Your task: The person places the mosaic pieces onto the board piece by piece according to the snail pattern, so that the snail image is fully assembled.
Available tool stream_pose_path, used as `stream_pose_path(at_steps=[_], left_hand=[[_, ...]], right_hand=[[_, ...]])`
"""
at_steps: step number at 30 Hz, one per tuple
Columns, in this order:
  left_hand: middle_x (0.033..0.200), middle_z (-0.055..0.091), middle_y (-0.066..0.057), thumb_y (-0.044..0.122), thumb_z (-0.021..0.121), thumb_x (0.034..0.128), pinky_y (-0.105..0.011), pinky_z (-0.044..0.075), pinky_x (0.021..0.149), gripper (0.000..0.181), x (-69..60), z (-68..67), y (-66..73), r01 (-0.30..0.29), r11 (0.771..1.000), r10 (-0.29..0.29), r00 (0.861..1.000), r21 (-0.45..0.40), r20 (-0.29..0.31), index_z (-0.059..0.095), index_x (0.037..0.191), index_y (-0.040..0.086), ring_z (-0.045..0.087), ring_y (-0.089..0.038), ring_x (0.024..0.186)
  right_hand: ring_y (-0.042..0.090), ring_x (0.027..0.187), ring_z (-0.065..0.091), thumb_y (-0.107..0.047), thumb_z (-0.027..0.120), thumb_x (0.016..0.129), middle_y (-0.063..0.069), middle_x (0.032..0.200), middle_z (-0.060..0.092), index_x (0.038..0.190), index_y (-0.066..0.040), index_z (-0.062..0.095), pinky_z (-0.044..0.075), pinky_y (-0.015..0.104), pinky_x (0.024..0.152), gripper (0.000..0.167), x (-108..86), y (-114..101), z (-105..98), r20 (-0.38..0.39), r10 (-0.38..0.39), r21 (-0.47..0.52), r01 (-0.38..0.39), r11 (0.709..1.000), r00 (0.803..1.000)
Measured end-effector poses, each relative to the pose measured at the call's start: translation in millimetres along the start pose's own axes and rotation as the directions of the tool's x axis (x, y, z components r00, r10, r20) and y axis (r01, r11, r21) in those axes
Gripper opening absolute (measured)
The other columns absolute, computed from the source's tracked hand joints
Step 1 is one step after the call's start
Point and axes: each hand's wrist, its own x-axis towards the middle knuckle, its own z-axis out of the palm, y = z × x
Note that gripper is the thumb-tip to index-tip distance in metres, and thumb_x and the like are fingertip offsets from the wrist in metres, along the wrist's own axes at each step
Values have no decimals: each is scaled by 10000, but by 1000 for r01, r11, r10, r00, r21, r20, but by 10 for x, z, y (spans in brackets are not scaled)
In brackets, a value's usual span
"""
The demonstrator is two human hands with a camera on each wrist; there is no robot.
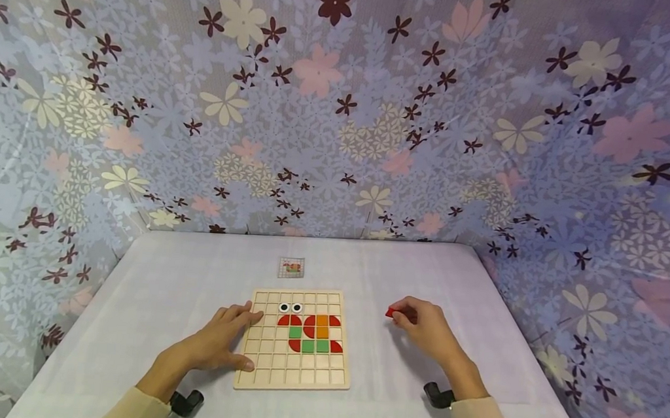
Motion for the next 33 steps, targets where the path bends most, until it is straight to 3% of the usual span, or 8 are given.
stream_pose_path(at_steps=[16, 25, 33], left_hand=[[1879, 357, -265, 379, 1076, 816, -685, 422, 1368, 1099, -10, -2, 26, 13, 1000, -13, 1000, 0, -6, 536, 1733, 104, 434, -478, 1624], [1877, 360, -266, 392, 1073, 822, -683, 434, 1360, 1098, 4, 3, 9, 8, 1000, -8, 1000, 13, -7, 534, 1735, 108, 440, -479, 1619], [1880, 358, -260, 404, 1069, 821, -685, 438, 1355, 1104, 7, 12, 1, 8, 1000, -8, 1000, 11, -4, 529, 1739, 110, 443, -475, 1611]], right_hand=[[155, 1013, 851, -38, 830, 1069, 30, 1150, 890, 1174, -102, 843, 703, 269, 918, 123, 82, -269, 341, 51, -88, -2, 89, 996, 995], [90, 1022, 819, -27, 838, 1058, 16, 1156, 871, 1162, -122, 857, 685, 227, 902, 143, 147, -337, 497, 113, -181, -3, 182, 983, 977], [38, 1006, 775, -4, 835, 1051, -13, 1140, 858, 1160, -143, 872, 679, 237, 881, 180, 143, -410, 603, 134, -194, 5, 196, 981, 972]])
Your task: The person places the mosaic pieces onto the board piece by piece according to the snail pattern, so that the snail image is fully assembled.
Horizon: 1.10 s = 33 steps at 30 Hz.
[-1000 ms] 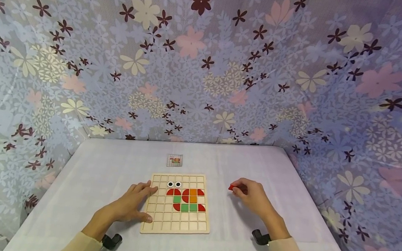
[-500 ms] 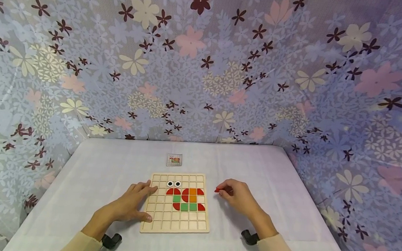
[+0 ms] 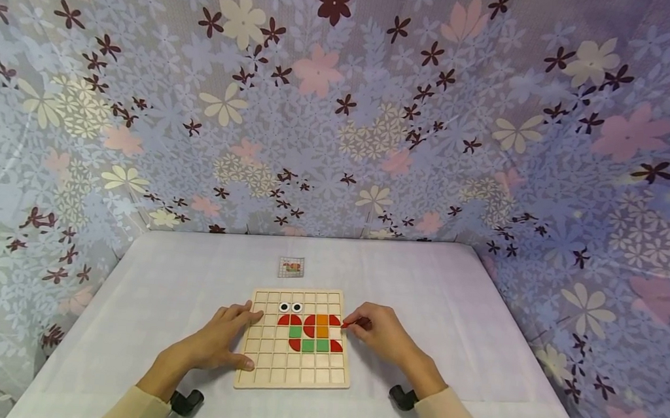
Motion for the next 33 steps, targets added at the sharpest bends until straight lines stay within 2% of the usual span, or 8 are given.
stream_pose_path(at_steps=[11, 26, 33], left_hand=[[1881, 353, -265, 409, 1070, 819, -688, 424, 1364, 1103, 13, 8, -19, -4, 1000, 4, 1000, -5, -2, 534, 1735, 107, 434, -480, 1623], [1883, 345, -268, 401, 1063, 830, -690, 424, 1360, 1094, 9, 4, -29, -15, 1000, 15, 1000, -15, -1, 529, 1738, 105, 434, -474, 1616], [1880, 353, -264, 391, 1070, 820, -690, 427, 1357, 1095, 4, 3, -28, -14, 1000, 13, 1000, -22, -5, 535, 1731, 104, 438, -473, 1606]], right_hand=[[3, 984, 737, -2, 862, 1032, -37, 1102, 858, 1097, -146, 878, 655, 215, 864, 159, 51, -10, 126, 4, -63, -12, 63, 998, 998], [12, 979, 728, 3, 888, 1006, -62, 1086, 840, 1071, -151, 907, 656, 215, 869, 168, 115, -88, 152, 46, -57, -40, 58, 997, 997], [10, 959, 724, -2, 910, 985, -67, 1045, 819, 1032, -152, 916, 659, 213, 859, 157, 142, -115, 168, 49, -39, -90, 43, 995, 998]])
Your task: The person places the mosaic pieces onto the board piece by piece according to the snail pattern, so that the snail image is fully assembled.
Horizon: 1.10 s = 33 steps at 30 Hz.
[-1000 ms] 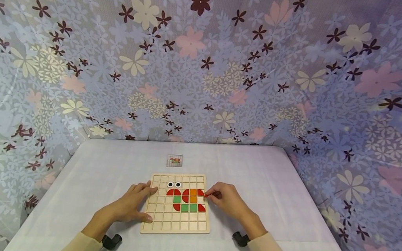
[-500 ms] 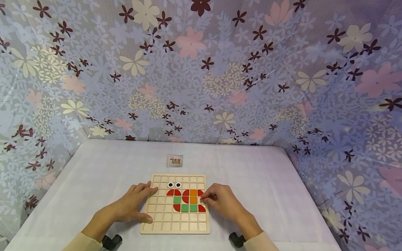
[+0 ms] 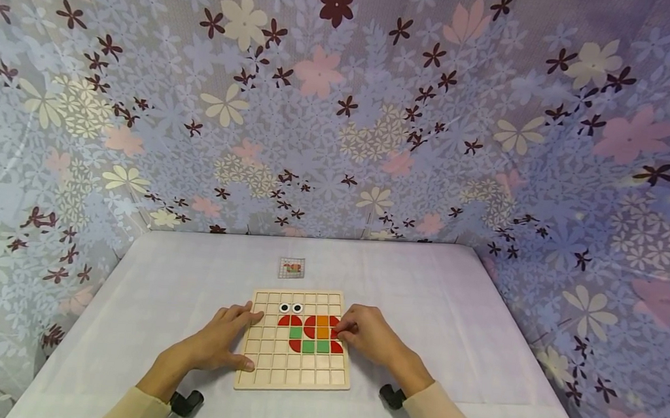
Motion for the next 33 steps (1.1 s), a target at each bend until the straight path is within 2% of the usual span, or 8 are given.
stream_pose_path(at_steps=[9, 16, 23, 33], left_hand=[[1886, 345, -262, 402, 1068, 821, -690, 420, 1365, 1105, 9, -19, 12, 9, 1000, -9, 1000, 10, 4, 527, 1739, 106, 433, -474, 1618], [1890, 341, -260, 398, 1070, 815, -688, 418, 1365, 1112, 3, -22, 28, 16, 1000, -16, 1000, 1, 10, 527, 1742, 108, 432, -471, 1617], [1892, 343, -250, 411, 1067, 816, -676, 426, 1365, 1115, 8, -12, 30, 21, 1000, -21, 1000, 7, 13, 524, 1746, 121, 439, -456, 1611], [1893, 346, -239, 410, 1070, 816, -674, 420, 1372, 1111, 11, -23, 35, 31, 999, -31, 999, 5, 15, 528, 1744, 129, 438, -450, 1616]], right_hand=[[18, 950, 715, -18, 908, 997, -79, 1032, 794, 1000, -162, 915, 655, 218, 852, 144, 30, -43, -1, 12, 18, -26, -18, 1000, 1000], [-2, 899, 688, -61, 940, 978, -64, 994, 796, 1002, -131, 924, 640, 210, 795, 76, 65, -54, -11, 25, -9, -46, 10, 999, 1000], [-3, 903, 678, -9, 918, 982, -61, 991, 782, 993, -127, 922, 635, 194, 798, 119, 113, -54, -1, 49, 2, -60, 1, 998, 999], [17, 882, 675, 14, 923, 966, -31, 982, 769, 953, -114, 920, 612, 196, 757, 128, 141, -58, -3, 26, -29, -76, 31, 997, 999]])
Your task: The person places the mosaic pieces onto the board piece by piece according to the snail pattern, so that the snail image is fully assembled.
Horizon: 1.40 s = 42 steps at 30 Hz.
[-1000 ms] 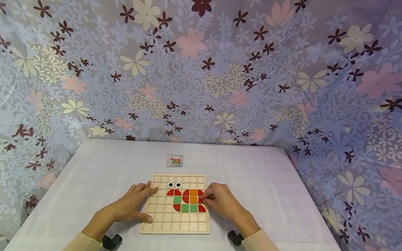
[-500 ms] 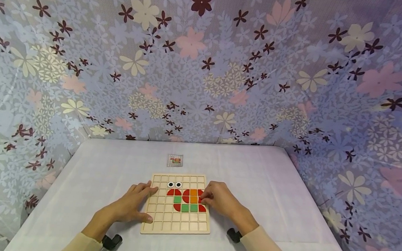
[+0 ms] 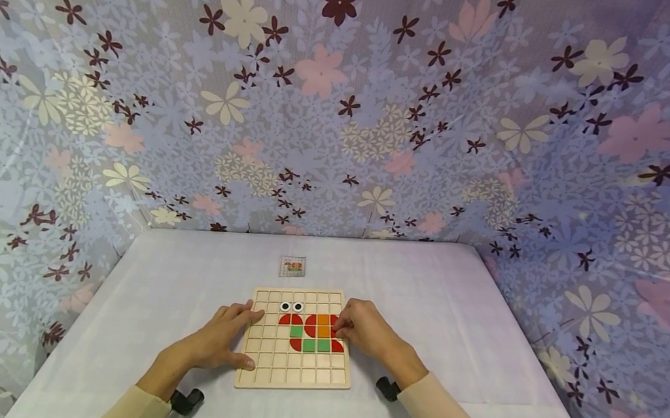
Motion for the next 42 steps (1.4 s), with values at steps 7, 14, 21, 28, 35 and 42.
stream_pose_path(at_steps=[7, 14, 21, 28, 35, 42], left_hand=[[1895, 338, -243, 411, 1063, 828, -680, 422, 1367, 1106, -11, -10, -1, -16, 1000, 16, 1000, 0, -5, 521, 1747, 121, 432, -455, 1621], [1892, 338, -255, 412, 1060, 833, -686, 422, 1364, 1107, -1, -10, -10, -25, 1000, 25, 1000, 4, 0, 517, 1748, 107, 433, -467, 1619], [1897, 327, -257, 418, 1063, 832, -686, 413, 1373, 1115, 3, 12, -22, -20, 1000, 20, 1000, -5, 14, 513, 1750, 106, 426, -470, 1629], [1908, 310, -251, 415, 1059, 851, -695, 417, 1368, 1088, -28, 14, -15, -24, 1000, 24, 999, -10, 23, 520, 1745, 109, 413, -488, 1660], [1916, 304, -237, 441, 1028, 896, -697, 430, 1361, 1053, -46, -18, -2, -29, 999, 29, 999, 20, 24, 516, 1747, 92, 390, -488, 1707], [1910, 331, -220, 444, 1009, 925, -697, 452, 1347, 1023, -97, -3, -8, -23, 999, 23, 1000, 28, 3, 516, 1747, 85, 380, -477, 1741]], right_hand=[[17, 886, 679, 29, 924, 959, -27, 992, 769, 947, -109, 914, 621, 194, 757, 139, -16, -12, -13, -13, 7, 6, -7, 1000, 1000], [13, 887, 675, 7, 931, 963, -34, 995, 765, 951, -120, 913, 619, 197, 761, 128, -30, 3, -6, -19, 1, 4, -1, 1000, 1000], [27, 899, 688, -10, 934, 966, -30, 1009, 769, 955, -121, 916, 626, 210, 773, 113, -73, 31, 3, -31, -1, 12, 1, 1000, 1000], [7, 915, 687, -38, 917, 994, -68, 1031, 787, 988, -162, 928, 627, 208, 799, 124, -154, 27, -39, -47, 37, 6, -37, 999, 998], [-1, 846, 643, -102, 903, 1026, -70, 1003, 789, 1046, -147, 914, 621, 256, 756, 50, -248, 48, -158, -113, 45, 4, -45, 999, 993], [233, 1088, 782, -183, 919, 1032, -27, 1187, 787, 1177, -130, 889, 699, 492, 970, 157, -421, 66, -257, -208, 64, -47, -76, 996, 976]])
